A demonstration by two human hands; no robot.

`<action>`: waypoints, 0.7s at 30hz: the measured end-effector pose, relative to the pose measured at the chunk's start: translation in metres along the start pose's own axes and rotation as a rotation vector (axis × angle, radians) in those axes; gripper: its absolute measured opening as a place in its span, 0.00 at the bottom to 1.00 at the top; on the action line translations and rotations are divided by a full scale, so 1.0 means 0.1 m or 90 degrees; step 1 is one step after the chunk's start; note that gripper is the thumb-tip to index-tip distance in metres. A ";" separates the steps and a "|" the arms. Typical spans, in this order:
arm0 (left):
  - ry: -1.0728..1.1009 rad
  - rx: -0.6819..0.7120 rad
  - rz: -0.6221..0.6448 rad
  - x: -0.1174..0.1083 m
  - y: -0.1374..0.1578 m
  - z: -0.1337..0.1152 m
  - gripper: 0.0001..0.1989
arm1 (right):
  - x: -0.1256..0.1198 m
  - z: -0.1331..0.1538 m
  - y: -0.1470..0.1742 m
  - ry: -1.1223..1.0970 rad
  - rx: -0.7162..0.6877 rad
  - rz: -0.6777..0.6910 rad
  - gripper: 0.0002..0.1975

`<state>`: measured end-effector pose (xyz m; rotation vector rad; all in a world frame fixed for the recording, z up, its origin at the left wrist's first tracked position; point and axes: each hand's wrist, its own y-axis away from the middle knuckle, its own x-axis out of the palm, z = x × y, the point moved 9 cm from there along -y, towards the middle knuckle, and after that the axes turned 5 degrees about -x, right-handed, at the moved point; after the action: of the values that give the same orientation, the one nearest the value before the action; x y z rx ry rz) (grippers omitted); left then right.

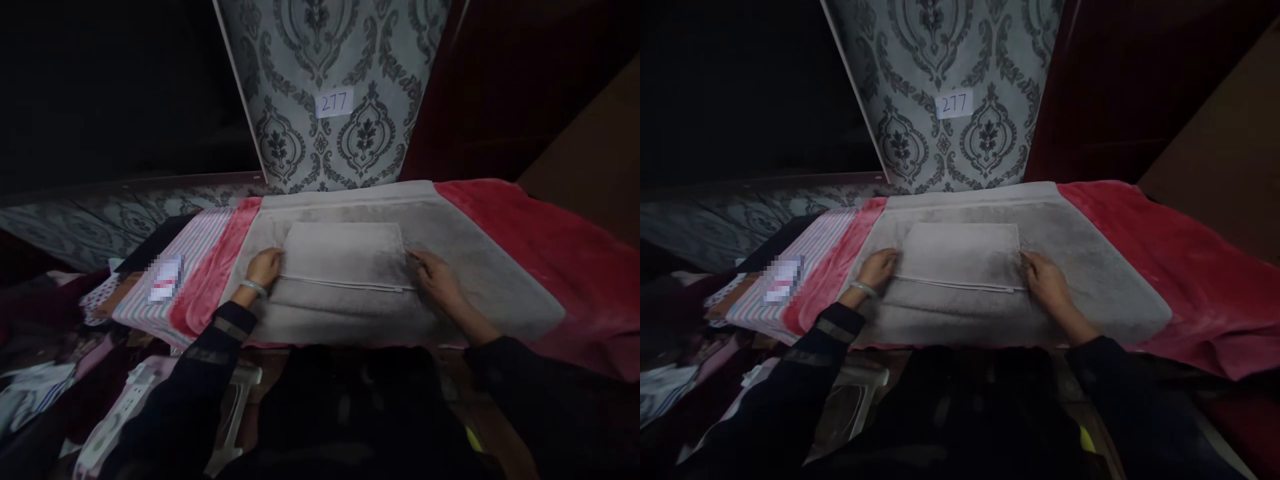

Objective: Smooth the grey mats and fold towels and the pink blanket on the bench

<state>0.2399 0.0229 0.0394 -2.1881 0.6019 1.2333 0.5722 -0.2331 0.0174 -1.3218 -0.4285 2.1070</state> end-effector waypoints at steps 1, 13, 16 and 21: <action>-0.031 0.019 0.009 0.06 0.00 -0.23 0.19 | 0.05 0.12 -0.09 0.014 -0.007 -0.002 0.25; -0.206 0.020 0.070 0.83 0.60 -1.12 0.35 | 0.92 0.56 0.06 0.149 -0.092 0.168 0.28; -0.225 -0.048 0.047 0.61 0.63 -0.83 0.35 | 0.91 0.57 0.03 0.144 -0.079 0.179 0.28; -0.210 -0.129 0.013 0.37 0.77 -0.37 0.31 | 0.88 0.62 0.03 0.159 -0.064 0.223 0.28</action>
<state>0.2334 -0.0627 0.0043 -2.0720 0.3777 1.6851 0.4885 -0.1761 -0.0174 -1.8016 -0.2094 2.1760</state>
